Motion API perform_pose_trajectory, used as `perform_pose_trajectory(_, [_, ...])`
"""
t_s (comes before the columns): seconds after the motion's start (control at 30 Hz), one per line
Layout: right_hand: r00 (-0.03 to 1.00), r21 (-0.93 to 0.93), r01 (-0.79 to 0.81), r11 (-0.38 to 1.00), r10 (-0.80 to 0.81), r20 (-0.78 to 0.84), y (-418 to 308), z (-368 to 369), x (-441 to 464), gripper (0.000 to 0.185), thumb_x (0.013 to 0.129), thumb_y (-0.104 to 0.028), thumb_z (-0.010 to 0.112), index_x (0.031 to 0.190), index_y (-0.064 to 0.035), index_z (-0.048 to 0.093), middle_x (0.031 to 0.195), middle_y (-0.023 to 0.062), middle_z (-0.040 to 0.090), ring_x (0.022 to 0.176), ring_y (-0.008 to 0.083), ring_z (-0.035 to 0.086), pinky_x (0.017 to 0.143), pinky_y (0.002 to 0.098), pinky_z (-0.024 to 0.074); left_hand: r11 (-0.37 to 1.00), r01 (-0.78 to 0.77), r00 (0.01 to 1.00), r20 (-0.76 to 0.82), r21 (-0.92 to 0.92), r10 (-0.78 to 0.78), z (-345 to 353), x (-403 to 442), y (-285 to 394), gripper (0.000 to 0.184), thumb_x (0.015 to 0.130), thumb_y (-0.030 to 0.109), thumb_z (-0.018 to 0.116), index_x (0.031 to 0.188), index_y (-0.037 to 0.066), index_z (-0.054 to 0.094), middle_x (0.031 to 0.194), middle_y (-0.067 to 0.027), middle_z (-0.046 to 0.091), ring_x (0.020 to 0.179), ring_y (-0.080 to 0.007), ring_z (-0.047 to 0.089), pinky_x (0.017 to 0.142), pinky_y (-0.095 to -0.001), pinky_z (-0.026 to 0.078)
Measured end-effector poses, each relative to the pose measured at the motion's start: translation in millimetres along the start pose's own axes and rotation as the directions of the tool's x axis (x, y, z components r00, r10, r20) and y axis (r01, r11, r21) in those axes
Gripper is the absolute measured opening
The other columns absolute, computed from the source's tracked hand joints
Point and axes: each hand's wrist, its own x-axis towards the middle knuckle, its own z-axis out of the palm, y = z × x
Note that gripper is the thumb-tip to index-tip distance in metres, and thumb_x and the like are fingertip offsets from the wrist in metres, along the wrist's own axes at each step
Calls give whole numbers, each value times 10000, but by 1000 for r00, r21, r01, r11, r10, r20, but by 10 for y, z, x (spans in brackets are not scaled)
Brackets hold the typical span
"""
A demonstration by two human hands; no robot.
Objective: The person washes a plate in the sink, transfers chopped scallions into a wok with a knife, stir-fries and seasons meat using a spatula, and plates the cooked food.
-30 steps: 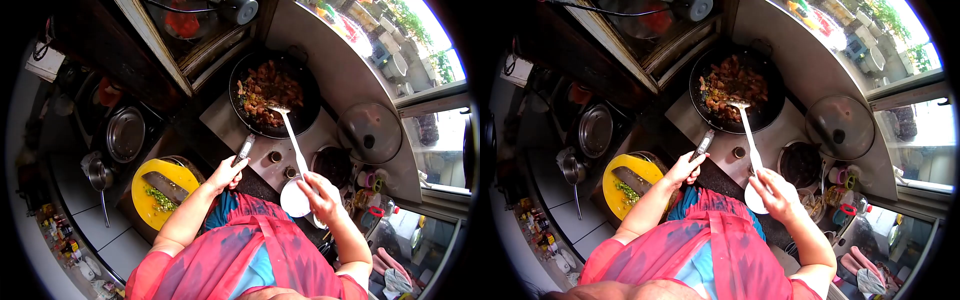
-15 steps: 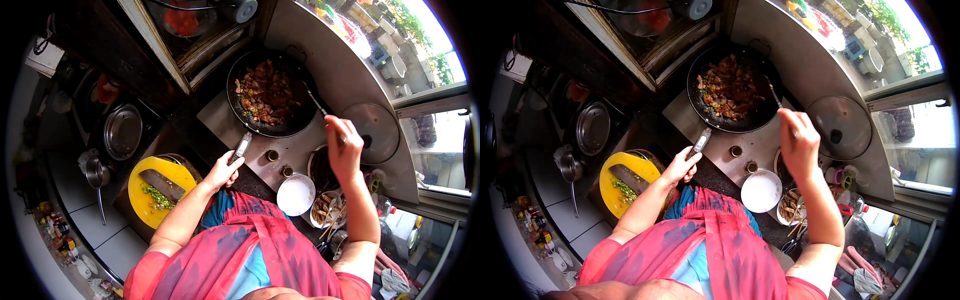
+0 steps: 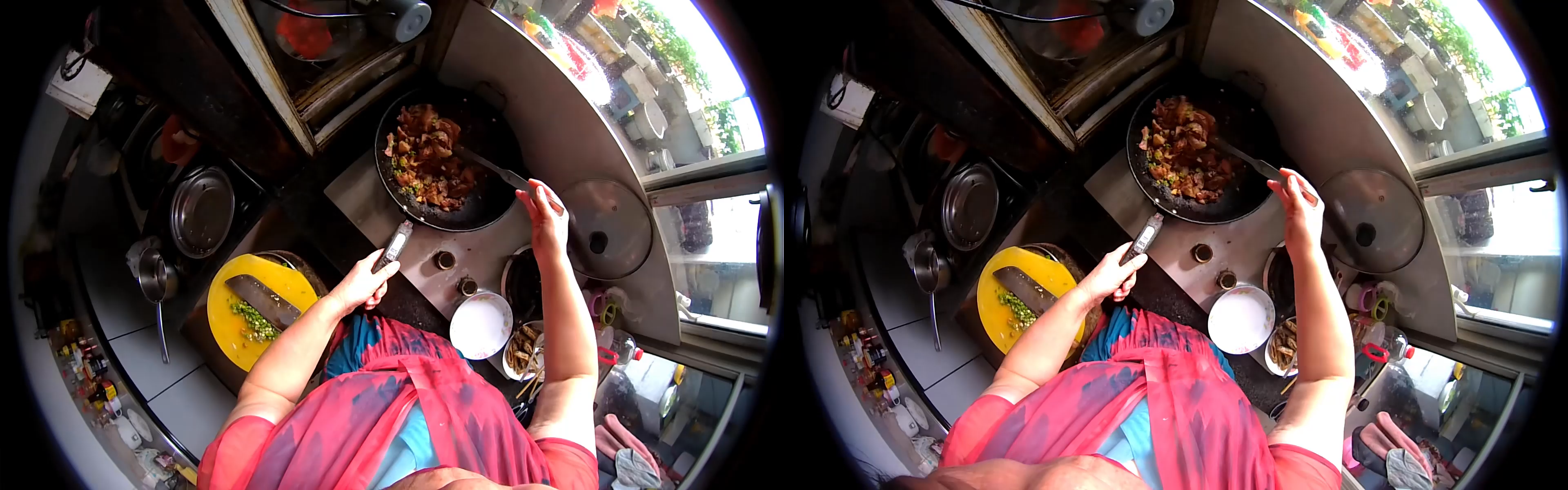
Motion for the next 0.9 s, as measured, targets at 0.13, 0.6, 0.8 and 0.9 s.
perform_pose_trajectory(0.13, [914,-375,387,842,-296,277,-492,264,-489,175,976,-54,555,1077,24,675,1015,98,672,927,175,663,869,270,503,1000,-12,1000,-10,9,12,24,-5,13,536,979,327,576,1415,95,369,546,21,434,388,-54,362,366,-226,319])
perform_pose_trajectory(0.6, [985,-147,-142,979,126,-116,-478,-861,38,207,876,-31,605,1053,72,637,1008,155,665,839,299,679,842,353,568,1000,15,1000,14,-9,-15,12,2,5,561,977,337,577,1436,107,352,562,19,436,400,-55,364,372,-225,322])
perform_pose_trajectory(0.8, [961,441,-153,884,237,-144,847,-405,-142,234,922,-66,610,1106,79,611,1065,173,644,932,353,663,900,385,565,1000,12,1000,15,-7,-12,1,-4,17,568,976,349,576,1438,108,351,568,19,439,402,-57,368,371,-225,320])
perform_pose_trajectory(0.9, [984,343,-47,938,103,-146,627,-187,-214,243,945,-113,598,1115,60,617,1029,154,657,908,300,681,890,345,558,1000,15,1000,-5,5,-15,18,-24,28,553,978,338,574,1432,106,359,562,19,436,399,-55,365,369,-226,320])
